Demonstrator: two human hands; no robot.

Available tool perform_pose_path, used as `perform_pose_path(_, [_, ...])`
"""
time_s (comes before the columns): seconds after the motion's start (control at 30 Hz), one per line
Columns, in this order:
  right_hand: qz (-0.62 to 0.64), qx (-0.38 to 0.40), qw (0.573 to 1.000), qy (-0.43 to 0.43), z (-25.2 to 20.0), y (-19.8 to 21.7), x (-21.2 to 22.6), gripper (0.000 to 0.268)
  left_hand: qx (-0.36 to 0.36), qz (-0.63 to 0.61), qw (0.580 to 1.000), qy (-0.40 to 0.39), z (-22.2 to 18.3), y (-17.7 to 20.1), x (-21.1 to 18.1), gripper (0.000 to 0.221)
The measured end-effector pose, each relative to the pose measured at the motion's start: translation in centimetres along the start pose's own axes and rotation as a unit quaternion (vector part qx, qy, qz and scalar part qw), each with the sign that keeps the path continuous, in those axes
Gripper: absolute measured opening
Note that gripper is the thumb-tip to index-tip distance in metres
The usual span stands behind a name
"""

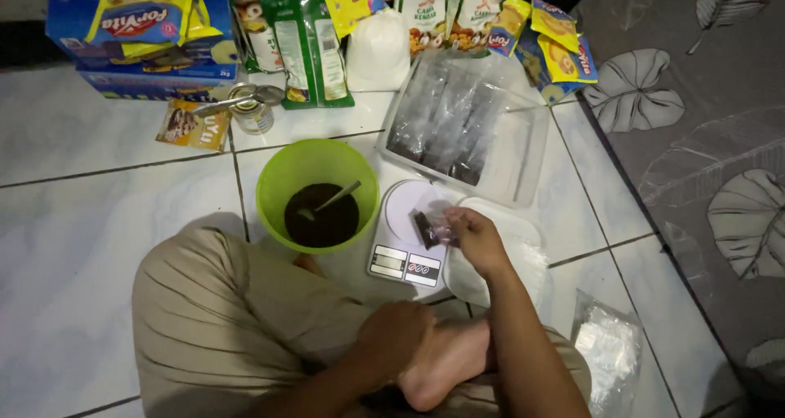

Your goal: The person scoops chocolate pieces from a bowl with a spoon, places them onto a scale to weigh them, and سپس transfers the weighed pieces into small plastic bags by hand.

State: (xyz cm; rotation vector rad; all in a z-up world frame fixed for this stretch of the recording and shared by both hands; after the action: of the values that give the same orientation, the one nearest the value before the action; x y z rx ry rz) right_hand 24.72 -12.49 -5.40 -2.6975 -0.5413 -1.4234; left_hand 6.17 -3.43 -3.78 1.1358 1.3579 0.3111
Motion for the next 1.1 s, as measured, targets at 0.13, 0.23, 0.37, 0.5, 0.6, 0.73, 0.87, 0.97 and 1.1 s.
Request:
perform_pose_path(0.13, [0.041, 0.044, 0.997, -0.038, 3.3, -0.9, -0.8, 0.023, -0.009, -0.082, 0.997, -0.003, 0.1, 0.2, 1.0, 0.006])
perform_pose_path(0.23, [0.042, 0.036, 0.997, -0.049, 4.8, -0.8, -1.3, 0.029, -0.002, -0.105, 0.994, 0.004, 0.6, -0.6, 1.5, 0.010])
perform_pose_path(0.37, [-0.062, -0.085, 0.994, 0.036, 6.5, 1.6, -2.2, 0.032, -0.028, -0.114, 0.993, 0.012, 0.1, 0.7, 0.8, 0.005])
perform_pose_path(0.5, [-0.104, -0.145, 0.984, 0.031, 4.9, 3.3, -1.4, 0.041, 0.018, -0.146, 0.987, 0.064, 0.1, 0.9, 0.7, 0.006])
perform_pose_path(0.6, [-0.078, -0.189, 0.979, -0.009, 4.2, 4.2, -1.5, 0.046, 0.029, -0.099, 0.992, 0.072, 0.2, 0.6, 0.5, 0.028])
perform_pose_path(0.73, [-0.118, -0.189, 0.975, -0.016, 5.0, 5.1, -2.8, 0.046, 0.009, -0.075, 0.996, 0.049, -0.4, 2.3, -0.5, 0.021])
perform_pose_path(0.87, [-0.099, -0.192, 0.976, -0.023, 2.9, 4.9, -1.6, 0.045, -0.006, -0.039, 0.999, 0.027, -0.5, 1.6, -0.5, 0.024])
perform_pose_path(0.97, [-0.099, -0.173, 0.979, -0.032, 1.5, 4.4, -0.7, 0.046, -0.001, -0.047, 0.998, 0.028, -1.0, 2.1, -0.9, 0.022])
perform_pose_path(1.1, [-0.067, -0.179, 0.982, -0.002, 3.3, 5.3, -2.5, 0.043, 0.026, -0.082, 0.993, 0.085, -1.2, 2.0, -0.8, 0.025])
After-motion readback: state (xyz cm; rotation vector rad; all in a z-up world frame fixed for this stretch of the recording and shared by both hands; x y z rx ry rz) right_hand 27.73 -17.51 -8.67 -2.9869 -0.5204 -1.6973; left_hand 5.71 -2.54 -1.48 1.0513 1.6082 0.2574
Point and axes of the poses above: each hand's wrist, its own z-axis towards the middle knuckle, its own y-axis out of the back of the hand, x = y × z, the point moved 6 cm from there along z, towards the middle knuckle, and after that the axes turned 11 degrees about -y, right-handed, at the moved point
